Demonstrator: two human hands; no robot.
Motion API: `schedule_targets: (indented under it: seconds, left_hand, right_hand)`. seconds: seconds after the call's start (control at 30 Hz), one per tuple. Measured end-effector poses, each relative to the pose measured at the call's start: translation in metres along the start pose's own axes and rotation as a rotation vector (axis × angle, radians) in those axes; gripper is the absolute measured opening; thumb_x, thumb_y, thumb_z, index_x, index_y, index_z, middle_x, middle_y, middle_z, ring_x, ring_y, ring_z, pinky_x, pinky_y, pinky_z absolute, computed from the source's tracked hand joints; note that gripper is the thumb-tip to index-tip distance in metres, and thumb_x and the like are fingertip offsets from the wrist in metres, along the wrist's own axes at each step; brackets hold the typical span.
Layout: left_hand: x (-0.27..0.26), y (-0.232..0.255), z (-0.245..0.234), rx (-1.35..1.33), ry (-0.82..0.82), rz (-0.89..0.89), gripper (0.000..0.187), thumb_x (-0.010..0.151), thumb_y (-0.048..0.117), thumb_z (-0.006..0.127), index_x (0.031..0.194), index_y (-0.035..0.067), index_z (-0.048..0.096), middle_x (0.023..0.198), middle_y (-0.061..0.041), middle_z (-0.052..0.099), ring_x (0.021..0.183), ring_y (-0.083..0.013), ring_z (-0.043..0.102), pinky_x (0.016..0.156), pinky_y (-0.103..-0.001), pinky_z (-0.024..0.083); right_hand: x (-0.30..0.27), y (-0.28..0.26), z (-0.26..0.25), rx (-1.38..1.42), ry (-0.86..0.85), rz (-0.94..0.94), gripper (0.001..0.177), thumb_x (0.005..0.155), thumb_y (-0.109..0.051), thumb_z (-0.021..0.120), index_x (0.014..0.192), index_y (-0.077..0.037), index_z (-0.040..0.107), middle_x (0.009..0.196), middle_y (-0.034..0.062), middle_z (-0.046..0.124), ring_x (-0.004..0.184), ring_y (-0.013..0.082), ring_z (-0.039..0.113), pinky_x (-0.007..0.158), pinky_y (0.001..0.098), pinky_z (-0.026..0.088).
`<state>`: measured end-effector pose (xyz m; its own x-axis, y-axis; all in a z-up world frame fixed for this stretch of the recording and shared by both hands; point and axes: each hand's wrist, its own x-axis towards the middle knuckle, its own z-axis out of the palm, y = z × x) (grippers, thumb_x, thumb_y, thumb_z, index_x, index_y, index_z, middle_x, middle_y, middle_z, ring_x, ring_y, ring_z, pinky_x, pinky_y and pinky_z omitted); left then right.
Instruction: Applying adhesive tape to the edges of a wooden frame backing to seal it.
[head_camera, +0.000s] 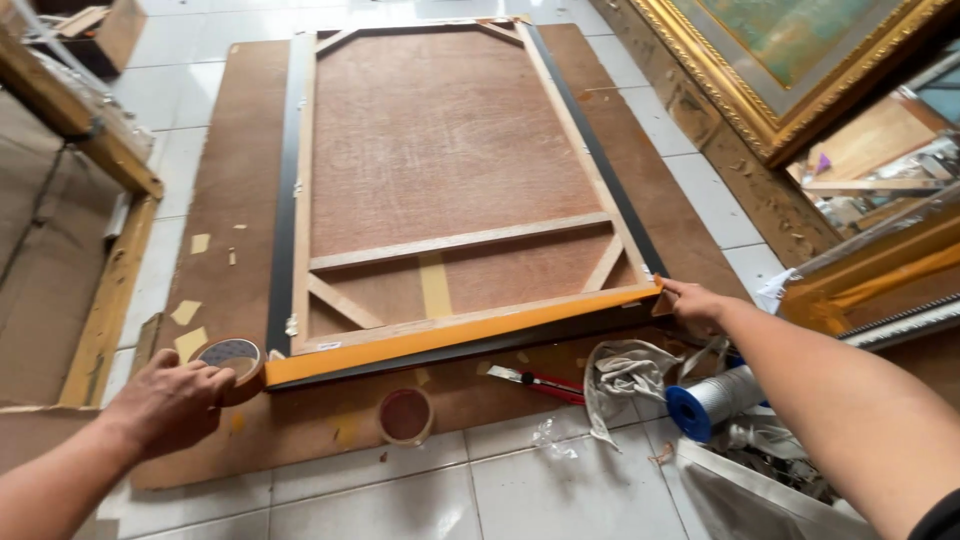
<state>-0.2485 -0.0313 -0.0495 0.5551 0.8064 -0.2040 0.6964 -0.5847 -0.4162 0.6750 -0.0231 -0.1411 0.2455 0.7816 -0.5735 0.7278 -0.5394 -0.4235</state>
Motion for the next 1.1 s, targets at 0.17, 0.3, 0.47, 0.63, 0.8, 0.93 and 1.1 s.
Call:
schedule_targets:
  seconds: [0.17, 0.3, 0.47, 0.63, 0.8, 0.93, 1.1]
  left_hand:
    - [-0.013, -0.007, -0.019, -0.087, -0.246, -0.066, 0.036, 0.103, 0.062, 0.049, 0.111, 0.037, 0.072, 0.116, 0.008, 0.083, 0.112, -0.0176, 0.079, 0.112, -0.043, 0.041]
    - [-0.013, 0.001, -0.041, -0.142, -0.358, -0.099, 0.041, 0.109, 0.056, 0.043, 0.110, 0.029, 0.075, 0.114, -0.002, 0.083, 0.106, -0.0243, 0.080, 0.120, -0.049, 0.037]
    - [-0.009, 0.005, -0.034, -0.128, -0.309, -0.194, 0.036, 0.105, 0.062, 0.052, 0.122, 0.044, 0.078, 0.118, 0.015, 0.085, 0.125, -0.0096, 0.077, 0.116, -0.046, 0.040]
    - [-0.010, 0.007, -0.038, -0.137, -0.240, -0.218, 0.041, 0.107, 0.065, 0.054, 0.124, 0.040, 0.080, 0.118, 0.007, 0.085, 0.128, -0.0155, 0.074, 0.115, -0.050, 0.040]
    - [-0.005, 0.004, -0.021, -0.113, -0.206, -0.214, 0.044, 0.108, 0.067, 0.052, 0.128, 0.040, 0.080, 0.118, 0.004, 0.084, 0.130, -0.0173, 0.070, 0.114, -0.052, 0.039]
    - [-0.006, 0.005, -0.013, -0.118, -0.183, -0.218, 0.041, 0.107, 0.063, 0.058, 0.131, 0.039, 0.080, 0.119, 0.002, 0.085, 0.130, -0.0183, 0.069, 0.113, -0.054, 0.038]
    - [0.006, 0.004, 0.019, -0.141, -0.179, -0.231, 0.039, 0.108, 0.060, 0.058, 0.131, 0.037, 0.081, 0.119, 0.000, 0.085, 0.129, -0.0192, 0.069, 0.112, -0.053, 0.039]
  right_hand:
    - [-0.038, -0.071, -0.021, -0.158, 0.603, 0.229, 0.047, 0.092, -0.015, 0.061, 0.116, -0.042, 0.091, 0.147, 0.0087, 0.077, 0.127, 0.0423, 0.075, 0.111, 0.0454, 0.058]
    - [-0.057, -0.176, -0.002, -0.027, 0.720, 0.127, 0.044, 0.097, -0.012, 0.052, 0.116, -0.035, 0.083, 0.150, 0.0143, 0.058, 0.140, 0.0465, 0.050, 0.117, 0.0586, 0.041]
    - [-0.036, -0.287, 0.061, -0.263, 0.624, -0.232, 0.031, 0.100, -0.037, 0.065, 0.126, -0.040, 0.082, 0.141, 0.0015, 0.063, 0.138, 0.0368, 0.059, 0.108, 0.0621, 0.053]
    - [-0.108, -0.403, 0.142, -0.432, 0.489, -0.545, 0.025, 0.102, -0.038, 0.072, 0.125, -0.038, 0.081, 0.139, -0.0004, 0.069, 0.142, 0.0315, 0.060, 0.114, 0.0568, 0.050]
    - [-0.121, -0.463, 0.205, -0.597, 0.567, -0.941, 0.015, 0.097, -0.035, 0.077, 0.111, -0.034, 0.080, 0.118, -0.0031, 0.074, 0.124, 0.0288, 0.069, 0.099, 0.0516, 0.059]
    - [-0.133, -0.494, 0.239, -0.617, 0.442, -0.984, 0.019, 0.096, -0.035, 0.073, 0.115, -0.038, 0.076, 0.124, -0.0054, 0.070, 0.128, 0.0254, 0.065, 0.102, 0.0479, 0.056]
    - [-0.146, -0.513, 0.266, -0.627, 0.371, -1.032, 0.018, 0.097, -0.037, 0.072, 0.115, -0.037, 0.075, 0.128, -0.0038, 0.070, 0.130, 0.0263, 0.064, 0.103, 0.0495, 0.056]
